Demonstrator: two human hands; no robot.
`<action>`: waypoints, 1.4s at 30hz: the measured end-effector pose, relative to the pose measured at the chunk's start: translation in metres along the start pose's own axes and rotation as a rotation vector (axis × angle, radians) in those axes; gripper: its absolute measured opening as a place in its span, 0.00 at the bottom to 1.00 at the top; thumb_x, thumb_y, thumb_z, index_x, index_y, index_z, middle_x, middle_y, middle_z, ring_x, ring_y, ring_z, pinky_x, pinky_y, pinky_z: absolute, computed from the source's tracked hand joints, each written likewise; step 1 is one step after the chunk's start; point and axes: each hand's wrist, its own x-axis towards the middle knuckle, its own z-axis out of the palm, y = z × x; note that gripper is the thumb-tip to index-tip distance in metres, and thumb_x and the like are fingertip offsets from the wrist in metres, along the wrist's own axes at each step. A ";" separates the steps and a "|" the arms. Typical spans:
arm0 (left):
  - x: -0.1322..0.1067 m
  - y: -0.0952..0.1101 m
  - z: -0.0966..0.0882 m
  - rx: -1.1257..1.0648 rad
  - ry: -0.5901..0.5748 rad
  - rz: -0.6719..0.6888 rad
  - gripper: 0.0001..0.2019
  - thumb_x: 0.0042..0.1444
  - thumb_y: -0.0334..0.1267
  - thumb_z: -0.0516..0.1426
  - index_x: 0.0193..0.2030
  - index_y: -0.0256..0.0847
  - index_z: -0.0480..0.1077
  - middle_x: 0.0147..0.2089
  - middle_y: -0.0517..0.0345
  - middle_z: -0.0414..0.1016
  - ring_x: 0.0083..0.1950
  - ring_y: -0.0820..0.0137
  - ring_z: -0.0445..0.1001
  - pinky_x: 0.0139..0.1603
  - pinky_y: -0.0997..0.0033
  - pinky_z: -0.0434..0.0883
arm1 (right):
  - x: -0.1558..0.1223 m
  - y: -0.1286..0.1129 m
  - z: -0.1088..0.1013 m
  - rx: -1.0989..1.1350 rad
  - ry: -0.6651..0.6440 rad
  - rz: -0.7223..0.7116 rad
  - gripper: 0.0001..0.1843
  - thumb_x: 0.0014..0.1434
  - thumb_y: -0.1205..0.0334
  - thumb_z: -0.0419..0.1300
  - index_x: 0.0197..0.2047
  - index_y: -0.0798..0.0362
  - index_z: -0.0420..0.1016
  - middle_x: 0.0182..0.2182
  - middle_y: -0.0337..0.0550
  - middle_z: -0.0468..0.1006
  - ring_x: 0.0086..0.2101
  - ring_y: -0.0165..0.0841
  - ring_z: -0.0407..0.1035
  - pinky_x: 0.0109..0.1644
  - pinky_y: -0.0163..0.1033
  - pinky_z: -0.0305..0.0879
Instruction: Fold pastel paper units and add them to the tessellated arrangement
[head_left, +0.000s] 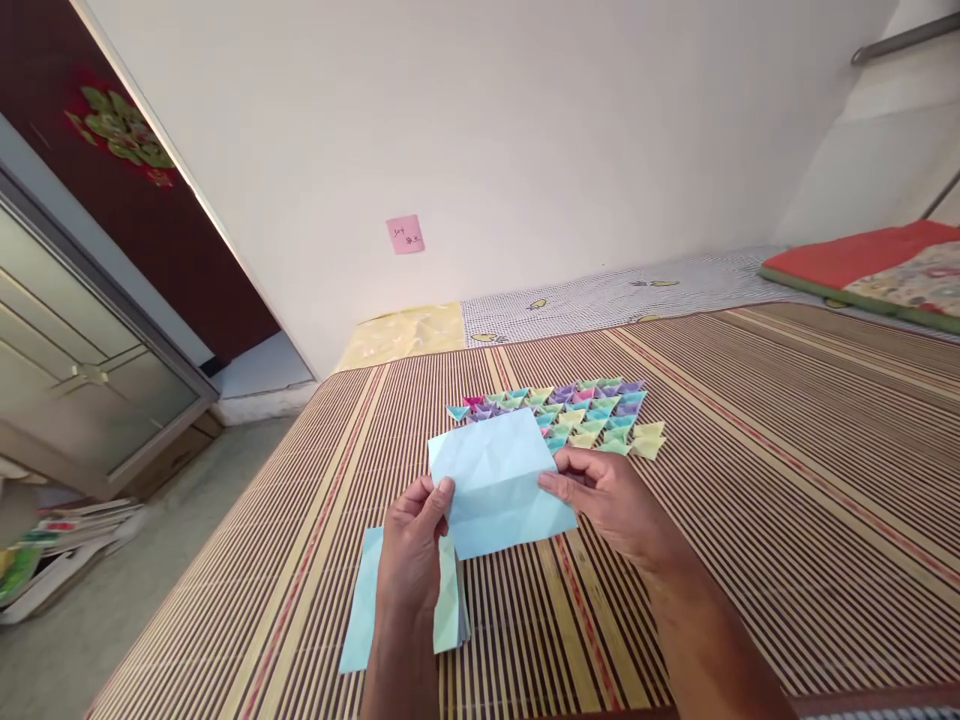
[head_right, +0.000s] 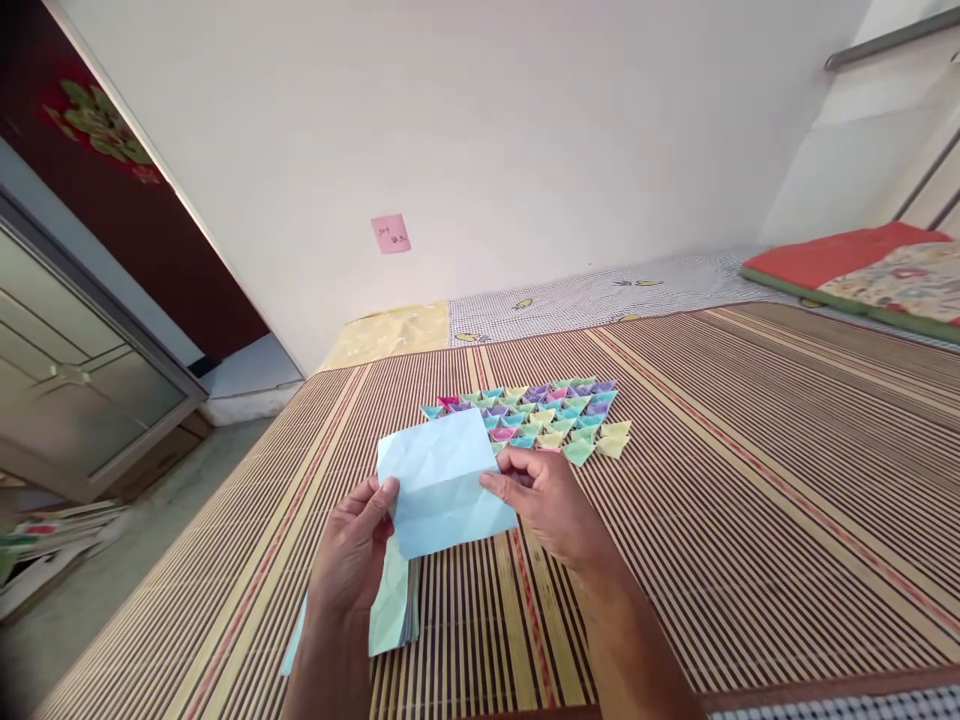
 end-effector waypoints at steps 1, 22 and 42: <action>0.000 0.001 -0.003 0.057 0.008 0.030 0.19 0.44 0.50 0.72 0.22 0.41 0.72 0.22 0.63 0.67 0.25 0.74 0.64 0.26 0.75 0.64 | -0.001 -0.001 0.000 -0.004 0.005 -0.001 0.17 0.59 0.51 0.67 0.25 0.51 0.71 0.23 0.34 0.60 0.24 0.28 0.53 0.27 0.34 0.51; -0.017 0.006 0.030 -0.244 0.261 0.314 0.21 0.47 0.35 0.74 0.49 0.45 0.78 0.50 0.56 0.80 0.50 0.69 0.80 0.53 0.72 0.75 | -0.002 -0.014 0.047 0.264 0.385 -0.063 0.16 0.54 0.59 0.69 0.45 0.50 0.74 0.44 0.47 0.81 0.38 0.37 0.79 0.46 0.45 0.78; -0.023 0.002 0.049 -0.554 0.169 -0.061 0.15 0.39 0.30 0.76 0.35 0.37 0.80 0.37 0.54 0.85 0.38 0.68 0.83 0.37 0.76 0.77 | -0.005 -0.009 0.047 0.187 0.141 -0.037 0.10 0.62 0.54 0.65 0.35 0.52 0.75 0.26 0.36 0.70 0.27 0.30 0.65 0.30 0.32 0.64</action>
